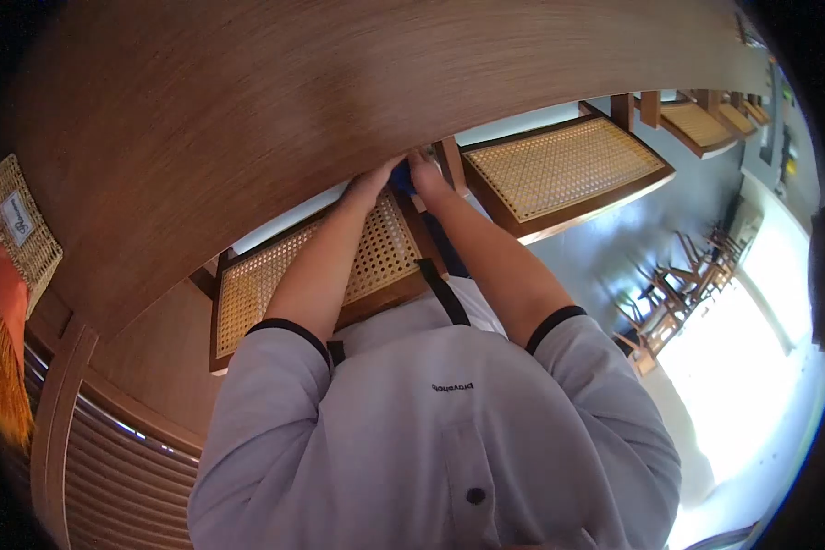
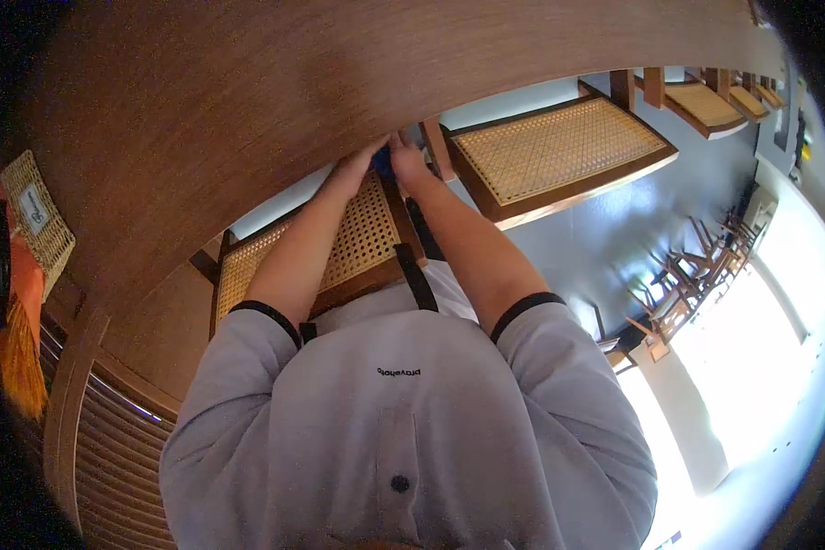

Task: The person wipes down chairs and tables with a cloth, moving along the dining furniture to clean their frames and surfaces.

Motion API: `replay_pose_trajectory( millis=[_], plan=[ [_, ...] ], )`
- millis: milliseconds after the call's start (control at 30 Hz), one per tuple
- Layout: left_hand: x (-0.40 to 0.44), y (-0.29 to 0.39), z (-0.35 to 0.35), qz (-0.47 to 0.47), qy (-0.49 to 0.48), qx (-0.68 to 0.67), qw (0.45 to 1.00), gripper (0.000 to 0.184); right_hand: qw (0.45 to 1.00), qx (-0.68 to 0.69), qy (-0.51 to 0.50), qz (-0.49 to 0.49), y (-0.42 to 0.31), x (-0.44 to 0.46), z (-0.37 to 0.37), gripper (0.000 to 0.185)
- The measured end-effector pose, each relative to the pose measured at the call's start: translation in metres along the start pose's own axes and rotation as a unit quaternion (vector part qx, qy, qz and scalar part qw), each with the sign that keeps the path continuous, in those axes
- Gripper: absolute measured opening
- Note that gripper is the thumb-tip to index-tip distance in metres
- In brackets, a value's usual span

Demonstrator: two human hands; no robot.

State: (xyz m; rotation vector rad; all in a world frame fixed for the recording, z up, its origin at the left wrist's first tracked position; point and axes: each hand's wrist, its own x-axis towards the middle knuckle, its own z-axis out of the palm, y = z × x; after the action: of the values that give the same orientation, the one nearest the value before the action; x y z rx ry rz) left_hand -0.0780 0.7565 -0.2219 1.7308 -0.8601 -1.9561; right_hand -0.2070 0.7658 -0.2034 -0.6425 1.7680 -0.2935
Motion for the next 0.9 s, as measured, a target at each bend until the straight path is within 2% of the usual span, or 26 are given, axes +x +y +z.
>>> replay_pose_trajectory(
  millis=[33, 67, 133, 167, 200, 267, 367, 433, 533, 633, 733, 833, 900],
  plan=[
    [-0.003, -0.003, 0.004, -0.014, -0.034, -0.066, 0.997, 0.085, 0.999, 0.028, -0.002, 0.015, 0.005, -0.008, -0.001, 0.053],
    [-0.005, -0.006, 0.004, -0.037, -0.058, -0.061, 0.996, 0.088, 0.998, 0.056, -0.004, 0.03, 0.009, -0.013, -0.002, 0.051],
    [-0.011, -0.005, 0.001, -0.083, -0.106, -0.049, 0.99, 0.096, 0.988, 0.124, -0.046, 0.085, 0.018, -0.013, -0.007, 0.06],
    [-0.009, -0.005, 0.002, -0.069, -0.08, -0.035, 0.994, 0.094, 0.979, 0.157, -0.068, 0.11, 0.021, -0.01, -0.008, 0.065],
    [-0.003, -0.01, 0.005, -0.054, -0.053, -0.021, 0.997, 0.093, 0.994, 0.093, -0.048, 0.036, 0.025, -0.001, -0.006, 0.06],
    [0.009, -0.017, -0.001, -0.015, 0.002, 0.03, 0.999, 0.089, 0.998, 0.02, -0.02, -0.05, 0.026, 0.018, -0.002, 0.061],
    [0.013, 0.007, -0.021, 0.03, 0.061, 0.171, 0.983, 0.08, 0.993, -0.017, -0.004, -0.116, 0.008, 0.048, 0.005, 0.062],
    [-0.009, 0.061, -0.032, 0.01, 0.073, 0.301, 0.951, 0.073, 0.992, -0.023, -0.001, -0.126, -0.004, 0.056, 0.008, 0.063],
    [0.007, 0.045, -0.023, 0.153, 0.073, 0.303, 0.938, 0.068, 0.991, -0.043, 0.009, -0.125, 0.001, 0.05, 0.008, 0.064],
    [0.019, -0.005, -0.004, 0.209, 0.038, 0.217, 0.953, 0.064, 0.991, -0.079, 0.016, -0.108, 0.029, 0.031, 0.003, 0.065],
    [-0.002, -0.03, 0.006, 0.086, 0.006, 0.156, 0.984, 0.063, 0.993, -0.096, 0.02, -0.066, 0.067, 0.01, 0.001, 0.066],
    [-0.03, -0.018, 0.022, -0.058, -0.013, 0.279, 0.959, 0.061, 0.999, -0.009, -0.014, 0.03, 0.108, 0.002, 0.005, 0.072],
    [-0.04, -0.011, 0.023, -0.043, -0.002, 0.292, 0.955, 0.061, 0.996, 0.049, -0.025, 0.073, 0.104, -0.02, -0.001, 0.067]
  ],
)
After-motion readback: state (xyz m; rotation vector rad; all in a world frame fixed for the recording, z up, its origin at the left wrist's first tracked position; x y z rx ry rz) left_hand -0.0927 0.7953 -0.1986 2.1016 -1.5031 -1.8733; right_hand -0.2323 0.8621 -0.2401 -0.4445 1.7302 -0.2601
